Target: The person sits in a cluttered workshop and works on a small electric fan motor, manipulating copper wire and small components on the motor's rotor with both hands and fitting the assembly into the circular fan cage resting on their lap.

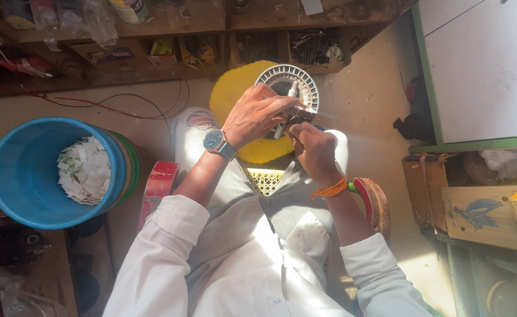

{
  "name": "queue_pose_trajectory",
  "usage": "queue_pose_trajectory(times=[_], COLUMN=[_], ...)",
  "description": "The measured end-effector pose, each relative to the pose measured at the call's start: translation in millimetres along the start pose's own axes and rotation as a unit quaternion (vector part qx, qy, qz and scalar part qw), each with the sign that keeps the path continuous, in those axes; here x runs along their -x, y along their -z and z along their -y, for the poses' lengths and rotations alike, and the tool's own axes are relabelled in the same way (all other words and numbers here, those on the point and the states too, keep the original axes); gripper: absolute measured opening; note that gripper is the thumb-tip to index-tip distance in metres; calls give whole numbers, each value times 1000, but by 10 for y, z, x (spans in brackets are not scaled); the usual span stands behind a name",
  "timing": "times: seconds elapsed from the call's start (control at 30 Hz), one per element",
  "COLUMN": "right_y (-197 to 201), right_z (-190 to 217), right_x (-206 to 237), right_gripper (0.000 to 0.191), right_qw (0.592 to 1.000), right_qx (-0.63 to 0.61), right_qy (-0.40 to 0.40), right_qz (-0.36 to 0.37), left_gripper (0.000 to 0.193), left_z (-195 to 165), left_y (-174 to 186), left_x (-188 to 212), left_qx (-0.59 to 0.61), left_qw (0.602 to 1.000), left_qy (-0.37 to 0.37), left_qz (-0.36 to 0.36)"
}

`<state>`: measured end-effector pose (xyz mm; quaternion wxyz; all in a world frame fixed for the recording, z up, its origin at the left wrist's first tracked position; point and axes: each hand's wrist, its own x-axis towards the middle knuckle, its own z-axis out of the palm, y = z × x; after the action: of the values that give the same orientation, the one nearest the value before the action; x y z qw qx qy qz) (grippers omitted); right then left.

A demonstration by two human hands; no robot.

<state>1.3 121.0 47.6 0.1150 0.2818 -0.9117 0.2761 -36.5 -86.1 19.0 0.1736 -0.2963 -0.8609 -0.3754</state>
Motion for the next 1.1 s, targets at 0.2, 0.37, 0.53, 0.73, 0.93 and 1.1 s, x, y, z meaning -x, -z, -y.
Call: queue_pose_trajectory(times=[0.2, 0.37, 0.53, 0.73, 0.93, 1.1], right_y=[-5, 315, 552, 372, 157, 47], right_z=[26, 186, 253, 118, -21, -246], right_x=[-15, -60, -284, -647, -852, -773], right_gripper=[14, 9, 9, 9, 12, 14], right_qw=[997, 993, 993, 989, 962, 936], right_qx=[-67, -93, -93, -131, -206, -253], right_qy=[24, -38, -29, -46, -170, -236], right_qz=[-30, 57, 67, 52, 56, 64], left_gripper=[52, 23, 10, 9, 9, 12], left_z=[-65, -158, -386, -445, -360, -393], left_y=[-8, -112, -417, -749, -676, -575], left_x=[149, 275, 427, 412, 365, 260], left_qx=[-98, -51, 251, 502, 494, 353], left_qw=[990, 989, 921, 734, 710, 766], left_qy=[-86, -79, 220, 317, 385, 456], left_qz=[-45, -115, -203, -330, -323, -285])
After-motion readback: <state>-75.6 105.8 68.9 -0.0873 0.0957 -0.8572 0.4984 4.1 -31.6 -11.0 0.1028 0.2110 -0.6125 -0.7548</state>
